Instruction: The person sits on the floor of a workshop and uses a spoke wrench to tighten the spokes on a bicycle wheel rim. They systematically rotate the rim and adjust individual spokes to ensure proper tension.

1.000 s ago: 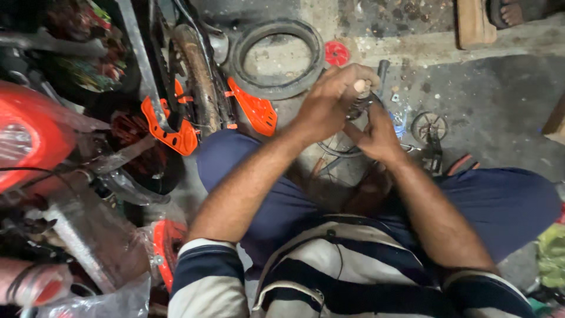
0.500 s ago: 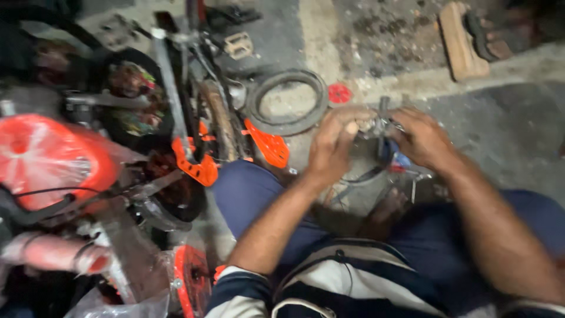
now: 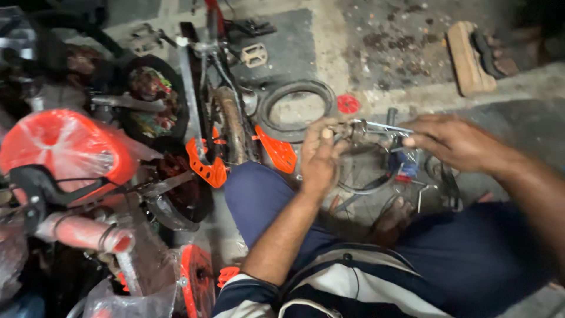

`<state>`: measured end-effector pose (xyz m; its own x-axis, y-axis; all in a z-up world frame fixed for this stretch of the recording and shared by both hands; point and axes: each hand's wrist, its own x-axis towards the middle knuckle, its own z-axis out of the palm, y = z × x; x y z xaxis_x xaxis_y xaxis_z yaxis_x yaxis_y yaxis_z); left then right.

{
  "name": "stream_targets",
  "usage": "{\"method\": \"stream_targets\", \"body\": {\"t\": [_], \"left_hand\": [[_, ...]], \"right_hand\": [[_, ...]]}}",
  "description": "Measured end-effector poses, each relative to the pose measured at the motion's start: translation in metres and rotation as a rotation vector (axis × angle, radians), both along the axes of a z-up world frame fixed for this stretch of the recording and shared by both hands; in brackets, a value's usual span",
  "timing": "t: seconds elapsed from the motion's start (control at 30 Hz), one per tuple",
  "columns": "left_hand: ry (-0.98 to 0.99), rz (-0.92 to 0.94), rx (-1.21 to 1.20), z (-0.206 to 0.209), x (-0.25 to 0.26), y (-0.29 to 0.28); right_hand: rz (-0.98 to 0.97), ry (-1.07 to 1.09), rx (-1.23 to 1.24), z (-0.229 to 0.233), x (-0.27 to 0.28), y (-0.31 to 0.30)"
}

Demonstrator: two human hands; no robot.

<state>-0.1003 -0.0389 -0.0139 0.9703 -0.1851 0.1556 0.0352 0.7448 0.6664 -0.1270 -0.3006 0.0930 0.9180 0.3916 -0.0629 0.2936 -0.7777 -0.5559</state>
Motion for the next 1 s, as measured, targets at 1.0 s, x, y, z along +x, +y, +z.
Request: {"method": "stream_targets", "body": {"t": [1.0], "left_hand": [[-0.147,-0.653,0.824,-0.024,0.035,-0.033]], "right_hand": [[-0.056,-0.275,0.16,0.011,-0.001,-0.002]]}}
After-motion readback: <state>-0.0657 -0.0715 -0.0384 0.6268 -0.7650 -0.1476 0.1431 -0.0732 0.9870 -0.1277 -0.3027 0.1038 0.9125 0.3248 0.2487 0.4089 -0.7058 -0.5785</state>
